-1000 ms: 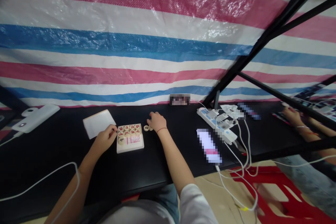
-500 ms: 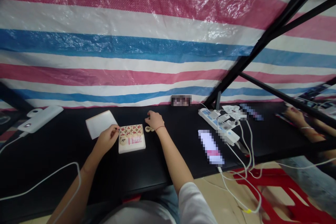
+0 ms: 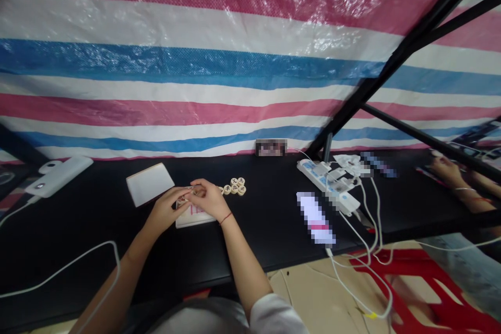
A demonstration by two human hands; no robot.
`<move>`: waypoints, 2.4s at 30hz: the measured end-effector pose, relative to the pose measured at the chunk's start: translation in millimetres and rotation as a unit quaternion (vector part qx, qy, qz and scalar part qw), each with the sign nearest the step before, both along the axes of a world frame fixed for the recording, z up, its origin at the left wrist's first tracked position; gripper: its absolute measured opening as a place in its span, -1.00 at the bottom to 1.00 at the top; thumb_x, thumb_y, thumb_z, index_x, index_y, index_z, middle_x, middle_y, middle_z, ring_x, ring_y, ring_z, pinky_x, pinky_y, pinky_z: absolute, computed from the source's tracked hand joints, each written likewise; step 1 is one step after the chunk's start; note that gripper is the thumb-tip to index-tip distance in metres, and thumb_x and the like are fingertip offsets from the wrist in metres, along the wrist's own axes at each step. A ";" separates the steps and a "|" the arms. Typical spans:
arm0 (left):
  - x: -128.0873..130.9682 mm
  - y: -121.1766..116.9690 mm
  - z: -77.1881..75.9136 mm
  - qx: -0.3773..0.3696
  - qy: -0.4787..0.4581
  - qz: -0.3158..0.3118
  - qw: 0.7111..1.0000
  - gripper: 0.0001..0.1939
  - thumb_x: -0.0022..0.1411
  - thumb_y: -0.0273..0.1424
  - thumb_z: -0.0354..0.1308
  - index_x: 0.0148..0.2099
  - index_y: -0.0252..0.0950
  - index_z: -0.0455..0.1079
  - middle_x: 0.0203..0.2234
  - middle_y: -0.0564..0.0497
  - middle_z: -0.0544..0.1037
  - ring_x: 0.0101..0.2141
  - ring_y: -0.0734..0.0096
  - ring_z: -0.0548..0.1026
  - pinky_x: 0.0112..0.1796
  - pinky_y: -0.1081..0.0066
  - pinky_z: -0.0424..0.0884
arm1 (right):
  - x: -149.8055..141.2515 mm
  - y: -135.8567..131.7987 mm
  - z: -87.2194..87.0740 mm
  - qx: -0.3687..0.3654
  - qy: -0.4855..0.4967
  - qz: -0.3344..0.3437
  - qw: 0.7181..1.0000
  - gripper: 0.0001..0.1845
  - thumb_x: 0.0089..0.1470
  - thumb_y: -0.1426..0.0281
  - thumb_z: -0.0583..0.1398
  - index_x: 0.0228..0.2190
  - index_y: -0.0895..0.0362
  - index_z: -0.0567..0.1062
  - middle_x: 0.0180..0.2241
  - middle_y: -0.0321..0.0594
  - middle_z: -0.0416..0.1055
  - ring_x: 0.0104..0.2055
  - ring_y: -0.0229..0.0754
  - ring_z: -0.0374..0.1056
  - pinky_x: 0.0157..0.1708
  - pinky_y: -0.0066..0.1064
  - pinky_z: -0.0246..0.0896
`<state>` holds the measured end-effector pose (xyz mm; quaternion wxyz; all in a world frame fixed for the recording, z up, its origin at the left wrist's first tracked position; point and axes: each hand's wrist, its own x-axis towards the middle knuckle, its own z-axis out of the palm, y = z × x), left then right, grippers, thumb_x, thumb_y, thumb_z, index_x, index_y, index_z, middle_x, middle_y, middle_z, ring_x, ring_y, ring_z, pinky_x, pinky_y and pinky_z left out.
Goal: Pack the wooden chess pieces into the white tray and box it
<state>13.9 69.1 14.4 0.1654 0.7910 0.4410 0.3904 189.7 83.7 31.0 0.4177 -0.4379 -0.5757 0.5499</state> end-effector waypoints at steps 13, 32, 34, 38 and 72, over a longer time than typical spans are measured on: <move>-4.0 1.8 3.5 -0.001 -0.017 0.035 0.999 -0.91 0.18 -0.36 0.13 -0.37 -0.23 0.34 -0.27 -0.02 0.50 -0.18 0.33 0.49 -0.10 0.31 0.42 | 19.1 5.6 -18.1 -0.017 0.112 -0.097 0.989 -0.59 -0.16 0.13 0.36 -0.32 0.11 0.44 -0.38 -0.24 0.50 -0.53 -0.32 0.36 -0.48 -0.44 0.34; 8.3 -7.8 6.8 0.008 0.151 -0.053 0.987 -0.89 0.17 -0.36 0.14 -0.34 -0.18 0.50 -0.26 0.03 0.58 -0.17 0.27 0.41 -0.11 0.24 0.22 | 22.1 6.3 -15.6 -0.017 0.133 -0.150 0.980 -0.55 -0.18 0.09 0.36 -0.34 0.13 0.44 -0.32 -0.21 0.51 -0.53 -0.35 0.34 -0.52 -0.47 0.33; 8.9 -8.7 6.6 0.006 0.178 -0.054 0.982 -0.89 0.18 -0.34 0.16 -0.35 -0.16 0.51 -0.27 0.05 0.59 -0.16 0.26 0.37 -0.13 0.23 0.16 | 22.0 7.1 -16.1 -0.007 0.141 -0.155 0.978 -0.58 -0.17 0.11 0.36 -0.35 0.13 0.45 -0.34 -0.23 0.51 -0.55 -0.36 0.33 -0.52 -0.48 0.31; 7.2 -7.8 7.0 -0.014 0.207 -0.072 0.976 -0.88 0.20 -0.31 0.17 -0.36 -0.14 0.51 -0.27 0.08 0.58 -0.17 0.26 0.34 -0.16 0.22 0.10 | 21.4 7.9 -16.3 0.009 0.144 -0.160 0.977 -0.61 -0.16 0.14 0.36 -0.35 0.12 0.45 -0.33 -0.24 0.51 -0.56 -0.37 0.30 -0.54 -0.48 0.29; -18.3 -2.9 13.7 -0.124 0.190 -0.019 0.974 -0.79 0.09 -0.34 0.11 -0.18 -0.19 0.42 -0.26 0.02 0.51 -0.17 0.22 0.40 -0.10 0.22 0.23 | -5.3 -32.1 6.2 0.220 -0.508 0.083 0.828 -0.75 0.14 0.38 0.15 -0.11 0.08 0.43 -0.17 -0.18 0.39 -0.21 -0.21 0.36 -0.28 -0.47 0.19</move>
